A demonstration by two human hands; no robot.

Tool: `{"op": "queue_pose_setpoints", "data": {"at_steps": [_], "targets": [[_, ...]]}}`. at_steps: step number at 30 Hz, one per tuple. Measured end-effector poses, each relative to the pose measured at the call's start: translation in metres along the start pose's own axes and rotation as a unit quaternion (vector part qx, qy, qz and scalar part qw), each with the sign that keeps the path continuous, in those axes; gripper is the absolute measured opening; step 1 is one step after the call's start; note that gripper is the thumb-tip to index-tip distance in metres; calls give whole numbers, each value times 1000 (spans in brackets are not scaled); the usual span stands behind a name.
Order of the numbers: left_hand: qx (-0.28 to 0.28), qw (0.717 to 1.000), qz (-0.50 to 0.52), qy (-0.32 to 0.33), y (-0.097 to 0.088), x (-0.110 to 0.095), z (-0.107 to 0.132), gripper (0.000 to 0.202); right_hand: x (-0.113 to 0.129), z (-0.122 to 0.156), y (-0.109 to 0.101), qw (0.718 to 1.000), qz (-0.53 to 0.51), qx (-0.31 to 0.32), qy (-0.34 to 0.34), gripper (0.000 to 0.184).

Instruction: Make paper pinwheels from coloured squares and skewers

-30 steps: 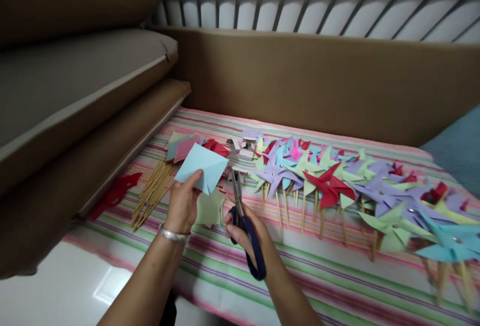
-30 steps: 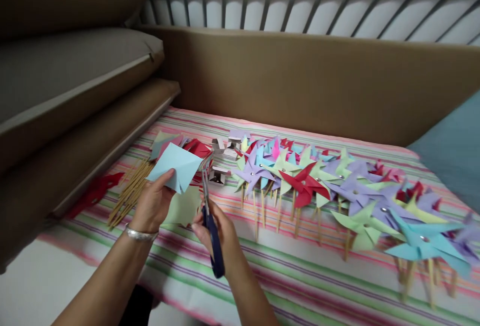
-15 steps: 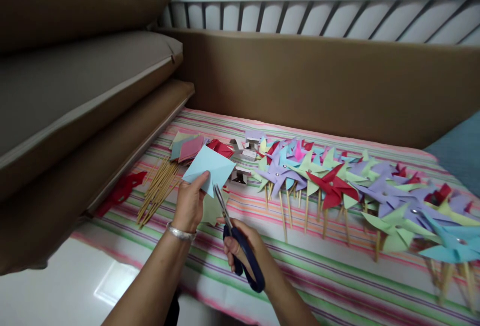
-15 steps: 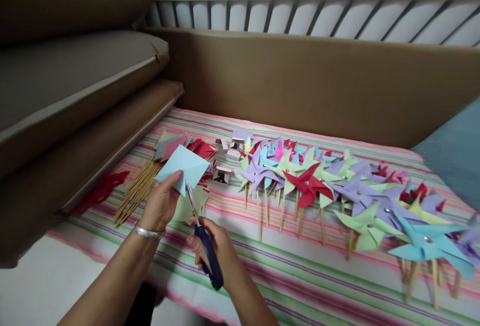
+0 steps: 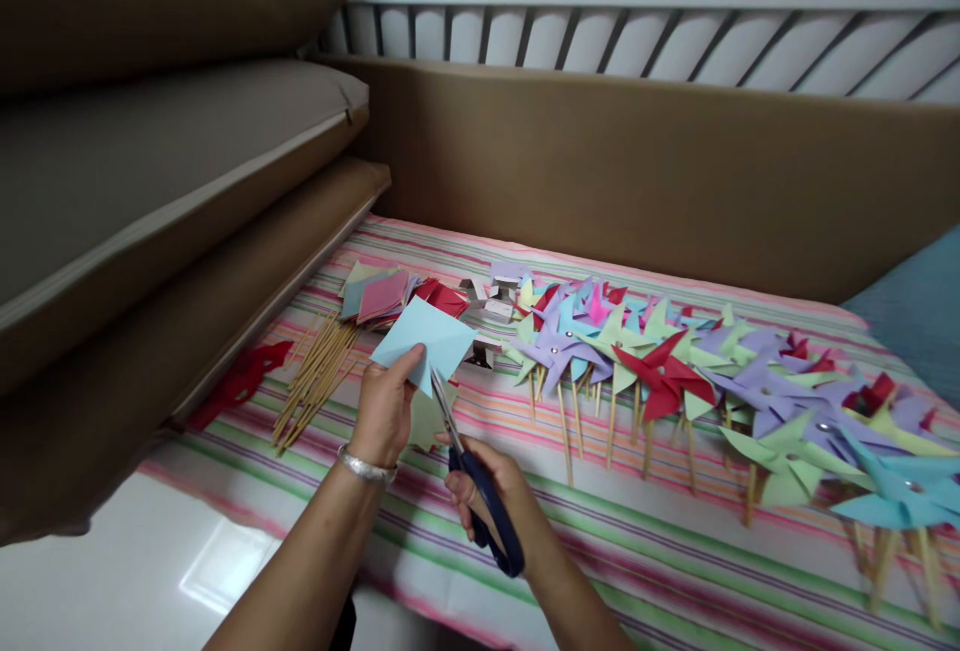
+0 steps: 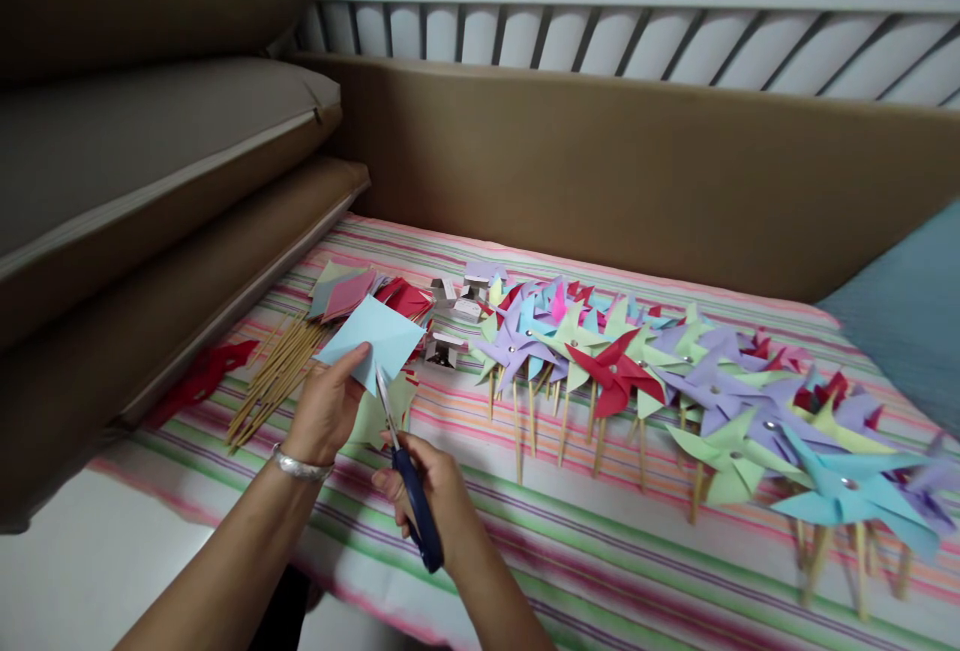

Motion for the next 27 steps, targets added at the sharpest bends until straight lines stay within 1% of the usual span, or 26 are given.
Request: {"op": "queue_pose_setpoints", "data": {"at_steps": [3, 7, 12, 16, 19, 23, 27], "targets": [[-3, 1000, 0, -2, 1, 0, 1, 19, 1, -1, 0, 1000, -8, -8, 7, 60], [6, 1000, 0, -3, 4, -1, 3, 19, 4, -1, 0, 1000, 11, -13, 13, 65], [4, 1000, 2, 4, 5, -2, 3, 15, 4, -2, 0, 999, 30, -20, -3, 63], [8, 1000, -3, 0, 5, -1, 4, 16, 3, -1, 0, 999, 39, -22, -8, 61], [8, 1000, -3, 2, 5, -1, 4, 18, 4, 0, 1, 998, 44, -31, -12, 57], [2, 1000, -5, -1, 5, -1, 4, 19, 4, -1, 2, 998, 56, -27, -15, 52], [5, 1000, -6, 4, 4, -1, 3, 18, 1, -2, 0, 994, 107, -29, -26, 44]]}}
Point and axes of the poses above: each hand's wrist, its own z-axis away from the middle knuckle, its own y-axis out of the palm, x = y × z, the point moved 2 cm from there along -z, towards the middle knuckle, and after that the axes turned 3 degrees about x, right-handed, at the moved point
